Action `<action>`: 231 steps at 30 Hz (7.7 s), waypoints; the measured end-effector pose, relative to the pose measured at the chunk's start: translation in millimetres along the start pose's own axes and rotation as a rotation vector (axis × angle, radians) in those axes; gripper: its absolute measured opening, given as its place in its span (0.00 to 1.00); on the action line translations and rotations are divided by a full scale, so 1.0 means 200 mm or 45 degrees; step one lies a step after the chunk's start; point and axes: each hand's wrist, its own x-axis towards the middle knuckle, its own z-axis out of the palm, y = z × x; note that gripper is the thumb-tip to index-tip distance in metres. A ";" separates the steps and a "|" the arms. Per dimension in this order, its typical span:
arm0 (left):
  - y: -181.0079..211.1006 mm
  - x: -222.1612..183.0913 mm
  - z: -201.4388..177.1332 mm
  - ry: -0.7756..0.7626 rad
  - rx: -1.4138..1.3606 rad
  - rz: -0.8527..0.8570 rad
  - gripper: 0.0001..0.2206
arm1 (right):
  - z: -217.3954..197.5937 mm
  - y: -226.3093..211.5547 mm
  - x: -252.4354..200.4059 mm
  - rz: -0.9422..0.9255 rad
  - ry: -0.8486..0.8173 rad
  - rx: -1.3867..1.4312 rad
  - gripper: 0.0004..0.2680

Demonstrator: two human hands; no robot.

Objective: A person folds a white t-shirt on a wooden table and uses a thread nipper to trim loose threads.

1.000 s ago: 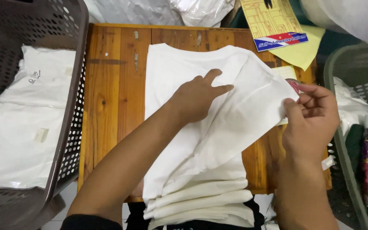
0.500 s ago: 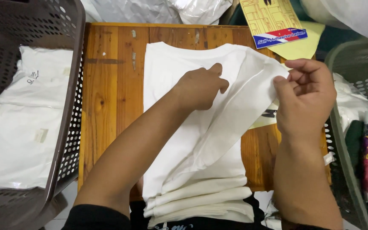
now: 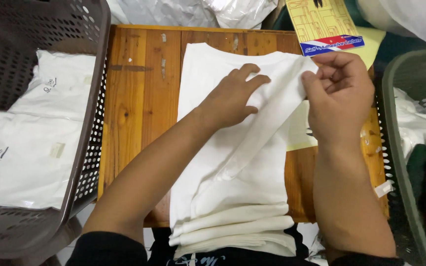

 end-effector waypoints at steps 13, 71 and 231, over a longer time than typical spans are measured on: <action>-0.14 -0.34 -0.10 0.306 0.073 -0.171 0.14 | 0.33 -0.04 0.11 -0.019 -0.397 -0.222 0.06; 0.04 -0.60 -0.41 0.438 -1.194 -0.790 0.11 | -0.19 0.12 -0.12 0.286 -0.513 0.121 0.08; 0.02 -0.59 -0.36 0.139 -0.021 -0.984 0.21 | -0.03 0.18 -0.04 0.066 -0.803 -0.606 0.11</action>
